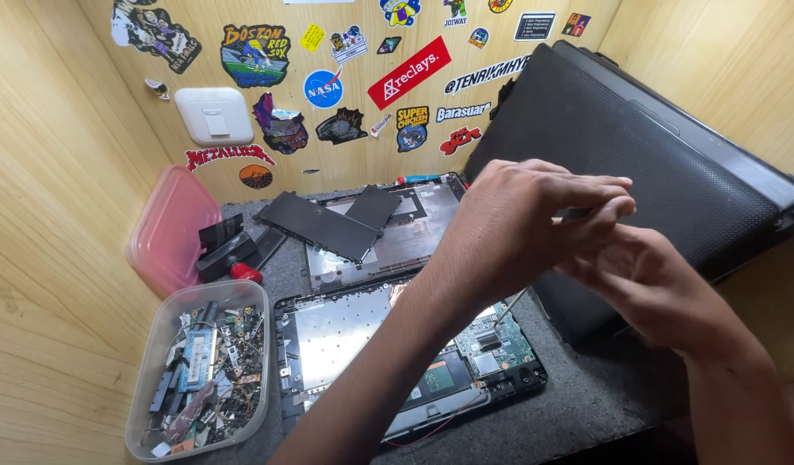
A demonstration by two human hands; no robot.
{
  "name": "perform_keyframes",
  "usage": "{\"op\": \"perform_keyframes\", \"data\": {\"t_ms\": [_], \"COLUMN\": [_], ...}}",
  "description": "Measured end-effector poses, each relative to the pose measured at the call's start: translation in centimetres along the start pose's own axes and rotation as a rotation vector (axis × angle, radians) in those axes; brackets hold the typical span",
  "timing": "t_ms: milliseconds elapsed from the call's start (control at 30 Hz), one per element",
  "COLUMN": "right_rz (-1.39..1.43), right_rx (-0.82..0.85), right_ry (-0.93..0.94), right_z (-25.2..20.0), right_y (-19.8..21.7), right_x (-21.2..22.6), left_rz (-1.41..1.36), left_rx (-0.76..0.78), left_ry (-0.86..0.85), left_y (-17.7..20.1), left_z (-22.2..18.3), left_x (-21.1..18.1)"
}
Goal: Securing a motherboard into a laptop chassis using a screwdriver and small screws.
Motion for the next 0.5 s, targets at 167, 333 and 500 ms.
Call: {"op": "perform_keyframes", "data": {"t_ms": [167,333,500], "right_rz": [-0.088,-0.459,-0.288], "right_rx": [-0.177,-0.261,-0.611], "right_ry": [-0.031,-0.06,0.011], "right_z": [-0.3,-2.1,-5.5], "right_y": [0.7,0.2,2.2], "right_x": [-1.1,1.5,1.6], "left_rz": [0.002,0.036,-0.089], "left_rx": [-0.008,0.028,0.056], "left_ry": [0.001,-0.063,0.067], "left_y": [0.0,-0.6,-0.3], "left_z": [0.2,-1.9,-6.6], "left_x": [0.1,0.5,3.2]}}
Point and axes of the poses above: each hand's wrist, its own z-axis towards the middle knuckle, its own y-axis out of the back of the hand, x = y × z, the point moved 7 cm from there along z, towards the middle knuckle, and after that the axes turned 5 degrees about y, right-handed, at the moved point
